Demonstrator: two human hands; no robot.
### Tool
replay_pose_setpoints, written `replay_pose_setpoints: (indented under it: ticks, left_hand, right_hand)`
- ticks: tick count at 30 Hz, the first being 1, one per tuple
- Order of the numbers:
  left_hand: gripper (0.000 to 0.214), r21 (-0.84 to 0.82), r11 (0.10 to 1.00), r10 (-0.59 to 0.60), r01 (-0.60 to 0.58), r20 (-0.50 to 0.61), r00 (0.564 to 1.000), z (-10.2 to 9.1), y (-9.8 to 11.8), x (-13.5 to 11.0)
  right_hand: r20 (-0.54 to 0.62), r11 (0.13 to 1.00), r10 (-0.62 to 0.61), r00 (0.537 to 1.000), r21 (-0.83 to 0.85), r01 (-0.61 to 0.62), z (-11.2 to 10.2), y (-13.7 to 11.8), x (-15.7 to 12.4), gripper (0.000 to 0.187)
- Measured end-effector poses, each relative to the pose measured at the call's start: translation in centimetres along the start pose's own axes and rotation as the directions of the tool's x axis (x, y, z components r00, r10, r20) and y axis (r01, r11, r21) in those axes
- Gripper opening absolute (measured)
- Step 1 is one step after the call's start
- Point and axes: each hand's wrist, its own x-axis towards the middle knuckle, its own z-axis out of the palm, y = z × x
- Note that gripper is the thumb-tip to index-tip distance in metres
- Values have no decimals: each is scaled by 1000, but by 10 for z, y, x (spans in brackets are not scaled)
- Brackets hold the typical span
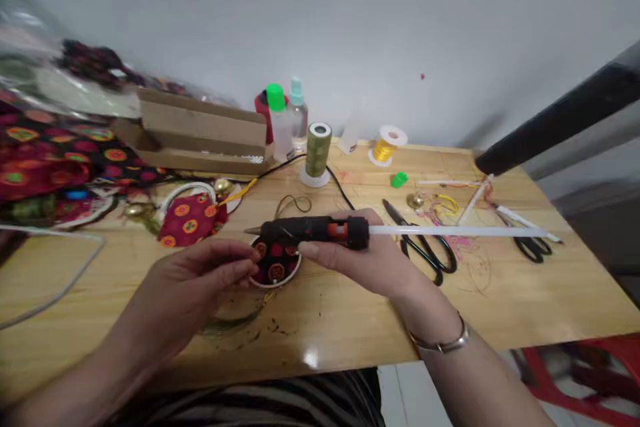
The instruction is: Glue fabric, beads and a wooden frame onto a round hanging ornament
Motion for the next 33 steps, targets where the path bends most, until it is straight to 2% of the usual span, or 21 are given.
replay_pose_setpoints:
  ticks: [3, 6, 8, 9, 11, 14, 16, 19, 23, 26, 29, 33]
  left_hand:
    - [8, 259, 959, 139, -115, -75, 987, 1, 2, -4]
    - [2, 476, 836, 340, -272, -61, 938, 2, 2, -6]
    - [4, 528, 779, 414, -339, -27, 910, 3, 1, -5]
    - [4, 526, 778, 419, -343, -28, 908, 3, 1, -4]
    - [4, 492, 818, 376, -298, -64, 925, 3, 2, -1]
    - [1, 392, 894, 281, -218, -110, 953, 0, 2, 4]
    - [3, 324, 925, 249, -198, -122, 961, -4, 1, 8]
    - [6, 222, 958, 216, -184, -132, 967, -10, -4, 13]
    - [14, -1, 989, 147, -148, -107, 983, -16, -10, 19]
    - [20, -141, 985, 88, -101, -94, 992, -17, -9, 21]
    - [24, -210, 976, 42, -57, -77, 996, -16, -7, 22]
    - [17, -211, 974, 77, -85, -43, 996, -16, -5, 23]
  right_hand:
    - [-107, 995, 80, 991, 67, -73, -4, 16, 2, 36]
    - [-174, 983, 62, 983, 182, -29, -6, 32, 3, 39]
    - [-189, 976, 20, 982, 218, 23, -7, 40, 3, 39]
    - [-185, 976, 11, 983, 214, 29, -9, 42, 3, 38]
    - [-143, 987, 11, 990, 160, 12, -12, 41, 1, 36]
    - [-36, 998, -53, 998, -30, 52, -17, 33, -3, 29]
    - [29, 983, -97, 995, -151, 100, -21, 28, -6, 27]
    - [84, 962, -106, 991, -244, 124, -26, 23, -9, 26]
    - [141, 915, -134, 981, -363, 177, -29, 19, -12, 24]
    - [150, 877, -135, 979, -442, 189, -25, 19, -14, 23]
    - [115, 849, -112, 987, -504, 155, -19, 23, -17, 28]
    - [101, 834, -89, 991, -536, 130, -14, 30, -21, 29]
